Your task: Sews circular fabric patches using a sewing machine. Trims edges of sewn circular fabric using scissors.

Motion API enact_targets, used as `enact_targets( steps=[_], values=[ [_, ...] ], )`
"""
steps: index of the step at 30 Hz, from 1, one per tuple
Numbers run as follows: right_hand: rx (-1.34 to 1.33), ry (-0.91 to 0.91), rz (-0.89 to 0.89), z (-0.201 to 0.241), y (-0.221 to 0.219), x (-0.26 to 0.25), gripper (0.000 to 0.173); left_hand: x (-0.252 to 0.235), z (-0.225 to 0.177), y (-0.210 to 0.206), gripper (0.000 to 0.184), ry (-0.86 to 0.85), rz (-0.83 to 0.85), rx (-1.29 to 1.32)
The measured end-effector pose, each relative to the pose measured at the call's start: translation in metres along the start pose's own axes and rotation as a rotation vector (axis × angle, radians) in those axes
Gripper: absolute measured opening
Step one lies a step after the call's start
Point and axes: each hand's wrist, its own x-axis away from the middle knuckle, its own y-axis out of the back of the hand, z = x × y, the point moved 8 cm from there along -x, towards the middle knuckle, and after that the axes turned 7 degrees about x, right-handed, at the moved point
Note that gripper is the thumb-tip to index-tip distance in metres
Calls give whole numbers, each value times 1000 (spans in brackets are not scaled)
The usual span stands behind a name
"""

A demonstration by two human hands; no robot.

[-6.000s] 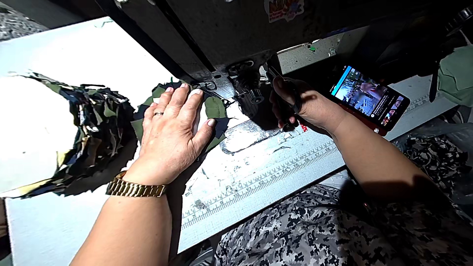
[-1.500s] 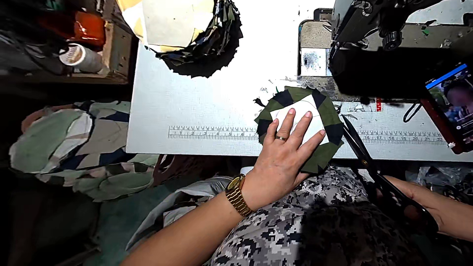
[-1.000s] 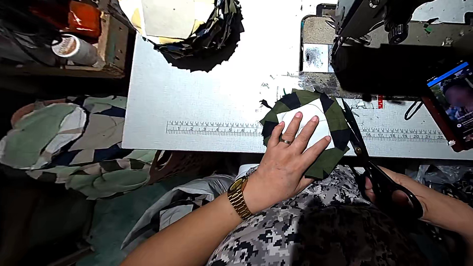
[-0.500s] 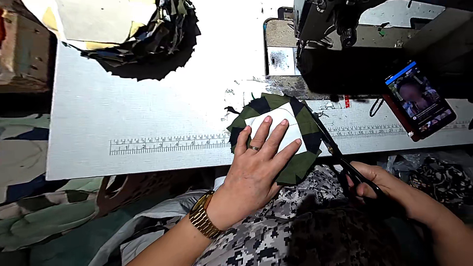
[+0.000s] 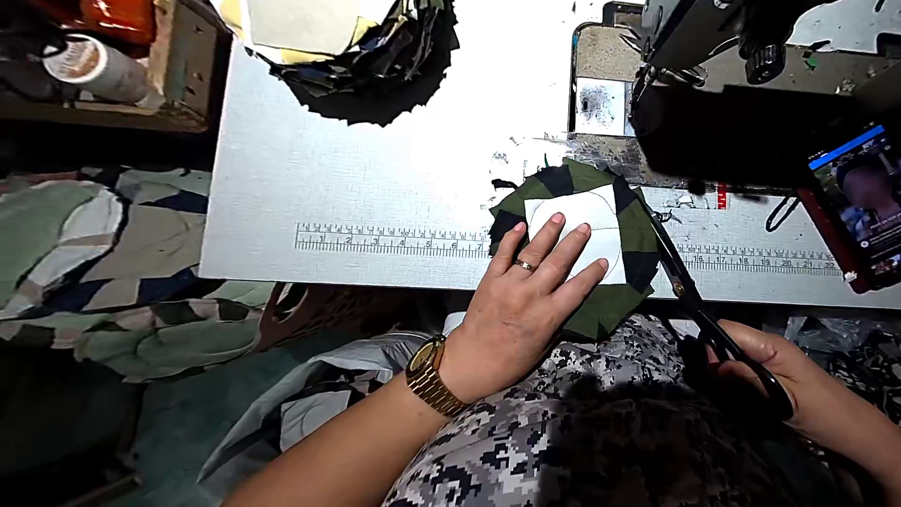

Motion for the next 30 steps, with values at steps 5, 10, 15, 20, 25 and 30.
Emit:
enact_targets(
  steps=[5,10,15,20,25,30],
  values=[
    [-47,-85,213,-9,-7,6,52,1,2,1,56,10,4,60],
    [-5,-122,283,-12,-9,6,69,4,-1,-2,54,-38,9,128],
    [-36,-120,298,-10,-10,1,66,5,-5,-5,52,-74,-6,168],
    [-127,-101,257,-10,-10,0,67,6,-4,-5,51,-76,-11,157],
    [-171,-78,180,-13,-12,3,62,4,-4,-6,50,-74,0,134],
    [-164,-52,106,-12,-12,4,53,3,-4,-6,50,-76,10,122]
  ],
)
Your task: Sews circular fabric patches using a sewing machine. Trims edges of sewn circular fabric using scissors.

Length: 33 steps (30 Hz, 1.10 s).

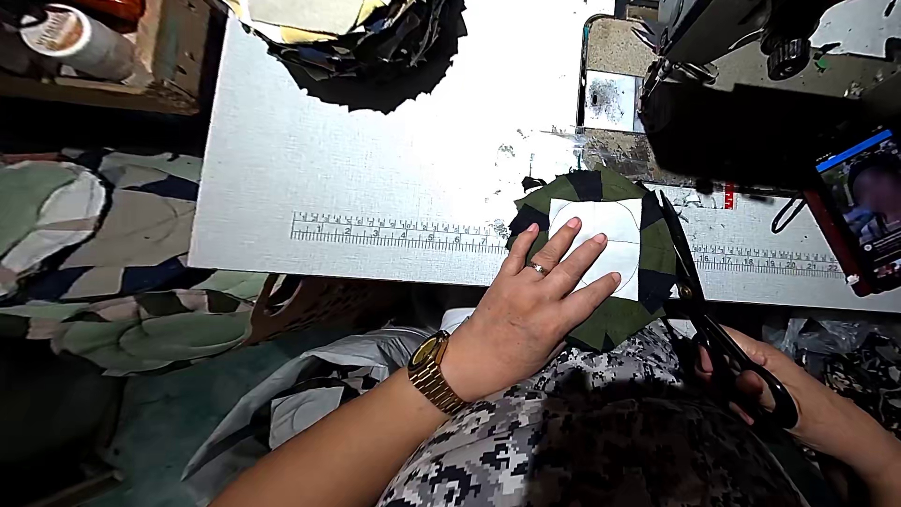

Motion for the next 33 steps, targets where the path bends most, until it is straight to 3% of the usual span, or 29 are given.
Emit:
enact_targets(
  steps=[12,18,22,33],
  values=[
    [136,58,-158,10,4,3,31,0,5,7,47,20,1,-35],
    [218,-52,79,-4,2,5,56,1,7,12,43,30,-19,-50],
    [212,-64,97,-2,3,3,66,1,7,10,41,-24,12,8],
    [130,-102,144,4,5,-5,69,2,7,9,41,-67,32,54]
  ],
)
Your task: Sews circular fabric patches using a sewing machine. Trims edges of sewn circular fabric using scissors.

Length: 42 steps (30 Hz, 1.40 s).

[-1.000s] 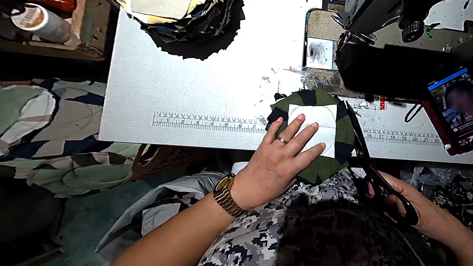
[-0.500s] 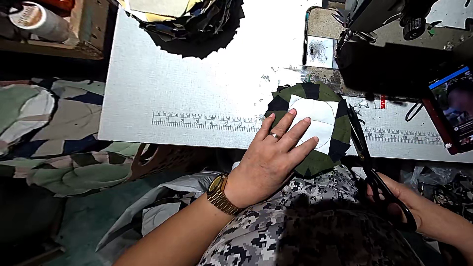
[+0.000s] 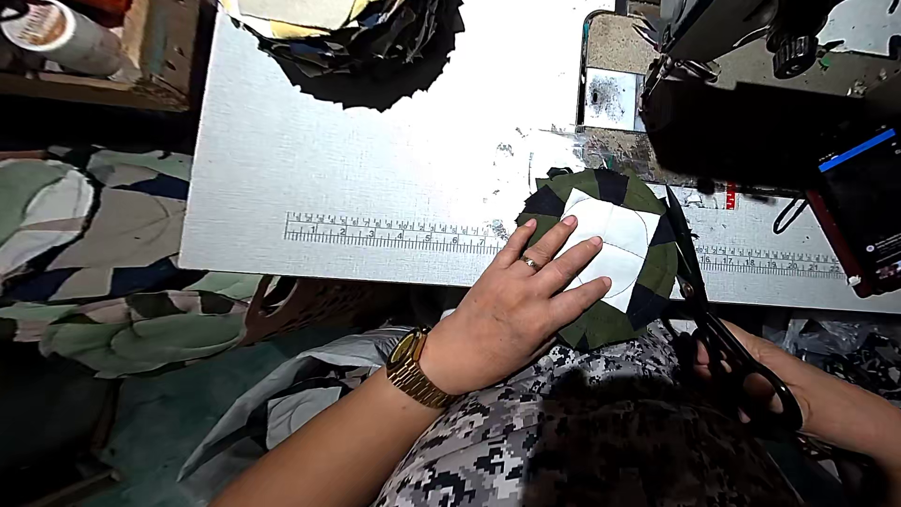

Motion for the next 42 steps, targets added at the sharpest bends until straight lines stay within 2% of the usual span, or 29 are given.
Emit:
enact_targets(
  steps=[6,10,14,16,20,25,35,42],
  values=[
    [-10,17,-148,3,4,4,58,0,4,2,41,-4,2,21],
    [-17,76,-237,8,2,5,42,-2,7,6,45,-18,24,4],
    [-54,59,-285,9,2,7,34,-3,2,6,42,-51,-10,-49],
    [-51,51,-296,10,3,7,32,-5,-8,2,35,-75,-43,-127],
    [-36,56,-215,7,3,6,46,-5,-17,-4,30,-57,-117,-193],
    [-15,-3,-10,0,0,7,56,-2,-14,-3,30,-73,-85,-65],
    [-31,35,65,3,5,0,71,1,-15,-5,29,-136,-56,-1],
    [-35,10,27,3,7,1,70,2,-14,-5,30,-133,-47,18]
  ],
)
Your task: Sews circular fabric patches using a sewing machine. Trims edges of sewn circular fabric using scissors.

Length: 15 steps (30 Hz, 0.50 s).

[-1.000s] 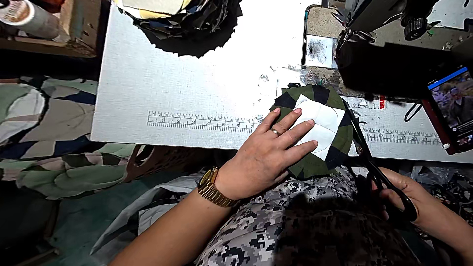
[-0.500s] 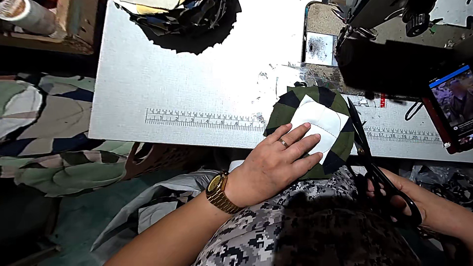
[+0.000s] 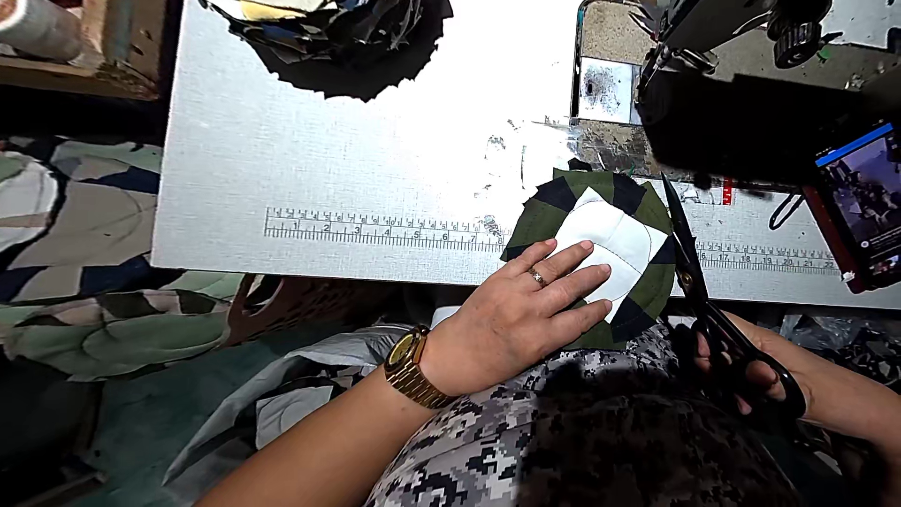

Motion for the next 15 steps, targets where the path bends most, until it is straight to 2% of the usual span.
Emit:
enact_targets(
  steps=[8,15],
  values=[
    [107,-27,-7,1,-1,1,75,1,1,0,32,7,-13,23],
    [71,1,-97,5,6,-1,65,2,2,1,32,7,-16,29]
  ],
)
